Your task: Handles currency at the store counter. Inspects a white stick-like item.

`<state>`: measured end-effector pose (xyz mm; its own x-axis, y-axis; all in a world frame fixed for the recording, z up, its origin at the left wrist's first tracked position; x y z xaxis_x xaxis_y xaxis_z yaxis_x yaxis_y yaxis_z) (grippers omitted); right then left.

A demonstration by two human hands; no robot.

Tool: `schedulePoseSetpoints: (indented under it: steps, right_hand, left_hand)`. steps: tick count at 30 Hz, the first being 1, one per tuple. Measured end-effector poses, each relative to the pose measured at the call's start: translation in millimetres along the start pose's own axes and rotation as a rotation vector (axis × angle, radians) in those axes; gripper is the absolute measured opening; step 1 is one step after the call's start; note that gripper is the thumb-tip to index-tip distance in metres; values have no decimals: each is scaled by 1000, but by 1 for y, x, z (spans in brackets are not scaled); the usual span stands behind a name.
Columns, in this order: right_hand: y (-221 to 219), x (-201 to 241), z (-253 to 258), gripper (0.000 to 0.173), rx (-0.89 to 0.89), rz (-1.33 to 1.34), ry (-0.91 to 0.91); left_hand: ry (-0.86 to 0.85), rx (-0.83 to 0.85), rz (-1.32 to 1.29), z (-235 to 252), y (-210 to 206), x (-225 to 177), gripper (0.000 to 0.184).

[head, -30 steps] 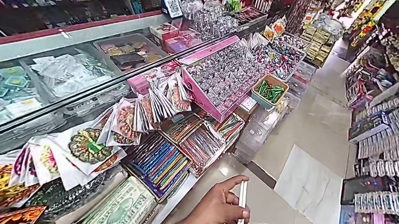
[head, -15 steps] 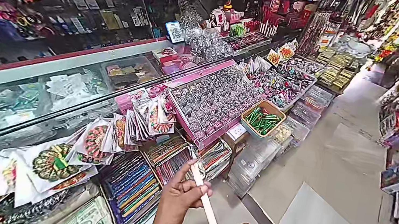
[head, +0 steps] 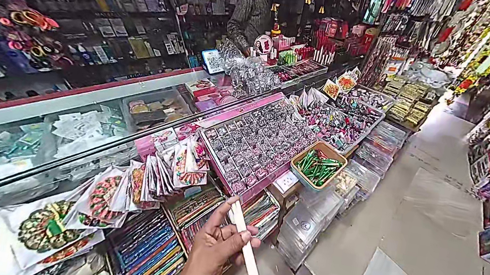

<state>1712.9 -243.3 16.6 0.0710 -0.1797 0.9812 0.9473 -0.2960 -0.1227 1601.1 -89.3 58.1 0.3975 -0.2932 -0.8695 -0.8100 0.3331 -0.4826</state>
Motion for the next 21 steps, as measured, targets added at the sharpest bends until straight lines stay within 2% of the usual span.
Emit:
schedulePoseSetpoints:
  steps: [9,21]
  right_hand:
    - [-10,8,5,23,-37,68,26]
    - [-21,8,19,22,-97,6,13]
  left_hand:
    - [68,148,-33,2,-5,-3,97]
    - [92,-14,-106,10,22,-7,87]
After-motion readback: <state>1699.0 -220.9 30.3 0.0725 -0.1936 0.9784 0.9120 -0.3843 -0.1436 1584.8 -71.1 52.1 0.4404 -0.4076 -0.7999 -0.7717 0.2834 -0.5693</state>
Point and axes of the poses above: each hand's wrist, its own z-axis towards the middle knuckle, its own y-axis out of the back of the hand, x = y × z, the point moved 7 cm from there along z, towards the middle knuckle, and after that the axes turned 10 degrees about -x, right-handed, at the moved point
